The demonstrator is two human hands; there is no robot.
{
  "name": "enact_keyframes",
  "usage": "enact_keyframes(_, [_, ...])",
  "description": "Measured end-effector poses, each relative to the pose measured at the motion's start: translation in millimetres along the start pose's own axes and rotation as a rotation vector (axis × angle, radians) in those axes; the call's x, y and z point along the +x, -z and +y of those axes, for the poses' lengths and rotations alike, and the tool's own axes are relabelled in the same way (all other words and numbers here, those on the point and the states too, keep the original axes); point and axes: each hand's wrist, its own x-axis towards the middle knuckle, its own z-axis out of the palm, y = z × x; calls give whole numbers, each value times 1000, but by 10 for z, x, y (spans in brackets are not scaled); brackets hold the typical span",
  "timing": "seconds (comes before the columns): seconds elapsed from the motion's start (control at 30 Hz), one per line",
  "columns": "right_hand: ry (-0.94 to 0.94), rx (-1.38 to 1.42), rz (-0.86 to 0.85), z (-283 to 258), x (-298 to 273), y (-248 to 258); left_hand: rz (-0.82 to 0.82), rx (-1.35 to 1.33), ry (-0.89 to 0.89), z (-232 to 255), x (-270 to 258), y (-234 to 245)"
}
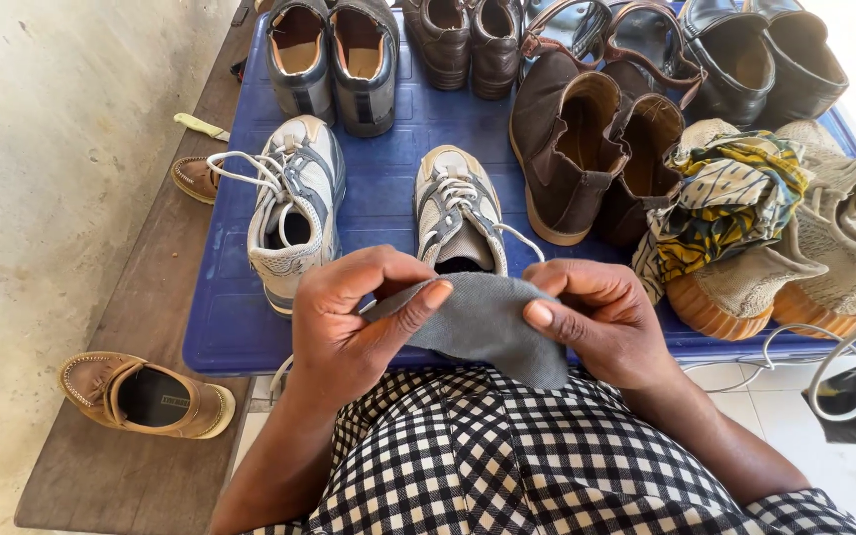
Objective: Organizing and inspecting various pairs of shoes, including lacing sneakers and checking insoles.
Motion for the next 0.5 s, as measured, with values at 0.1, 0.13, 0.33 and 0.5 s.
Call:
enact_keyframes(0.1, [12, 54, 49, 4, 0, -2, 39, 1, -26, -2, -41, 34])
enact_keyframes(0.13, [25, 88, 86, 1, -3, -1, 68, -22, -30, -21, -55, 47])
enact_keyframes(0.33, [69, 74, 144, 29, -33, 52, 219, 227, -40, 373, -134, 82])
enact_keyframes(0.5, [80, 77, 33, -86, -41, -32, 17, 182, -342, 698, -209, 147])
